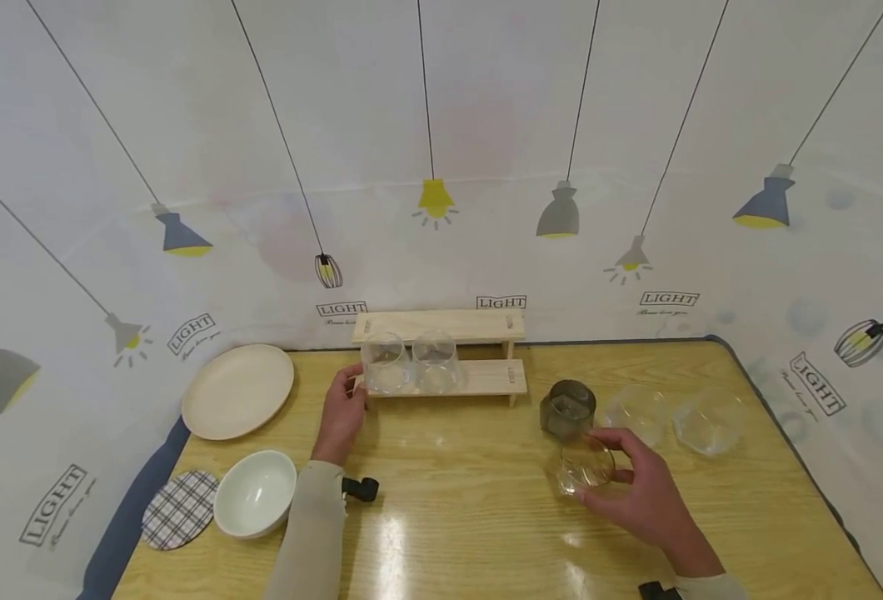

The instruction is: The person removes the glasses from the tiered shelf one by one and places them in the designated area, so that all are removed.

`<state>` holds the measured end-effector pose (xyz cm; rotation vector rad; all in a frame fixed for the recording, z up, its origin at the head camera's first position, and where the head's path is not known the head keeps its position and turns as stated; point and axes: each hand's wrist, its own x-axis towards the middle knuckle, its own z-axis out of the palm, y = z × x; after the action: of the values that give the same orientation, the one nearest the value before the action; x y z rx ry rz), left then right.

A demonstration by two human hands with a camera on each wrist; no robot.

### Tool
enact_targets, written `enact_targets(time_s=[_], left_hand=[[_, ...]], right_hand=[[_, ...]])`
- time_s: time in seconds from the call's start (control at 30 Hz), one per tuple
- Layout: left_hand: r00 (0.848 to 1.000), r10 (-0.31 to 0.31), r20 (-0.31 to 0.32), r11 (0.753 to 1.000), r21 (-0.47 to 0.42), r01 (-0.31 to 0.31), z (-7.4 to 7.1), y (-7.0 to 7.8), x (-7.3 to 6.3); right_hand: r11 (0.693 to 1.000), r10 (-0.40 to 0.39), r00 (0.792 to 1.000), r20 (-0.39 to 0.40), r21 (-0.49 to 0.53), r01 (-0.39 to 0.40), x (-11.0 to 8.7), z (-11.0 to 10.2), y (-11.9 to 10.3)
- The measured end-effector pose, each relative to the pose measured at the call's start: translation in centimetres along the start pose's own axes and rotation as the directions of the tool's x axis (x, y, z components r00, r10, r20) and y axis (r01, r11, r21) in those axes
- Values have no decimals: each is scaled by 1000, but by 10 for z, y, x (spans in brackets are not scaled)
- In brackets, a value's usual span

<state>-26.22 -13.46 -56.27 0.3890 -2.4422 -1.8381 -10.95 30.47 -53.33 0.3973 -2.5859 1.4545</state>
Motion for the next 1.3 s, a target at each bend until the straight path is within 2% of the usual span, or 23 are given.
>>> enact_targets(time_s=[0.23,0.47,0.83,1.03,1.2,1.3], left_hand=[[999,-23,25,999,-41,24,0,-2,1],[999,-28,20,999,-42,29,-2,-3,3],[1000,-24,19,999,-35,25,-3,-5,3],[1000,-20,12,999,-34,20,0,-7,4],[1000,-14,9,999,-33,14,1,-6,2],[1000,-9,8,999,-43,9,0,-5,1]], right_hand=[[997,47,999,-18,-64,-48,-12,2,4],[989,88,995,-40,-118,-92,-15,8,7],[987,85,996,-18,-137,-87,-16,9,5],[985,44,999,-14,-166,-46,-17,5,8],[986,-78,995,-64,-151,68,-9,-1,-2],[984,-119,989,-87,-146,106,0,-1,-12]])
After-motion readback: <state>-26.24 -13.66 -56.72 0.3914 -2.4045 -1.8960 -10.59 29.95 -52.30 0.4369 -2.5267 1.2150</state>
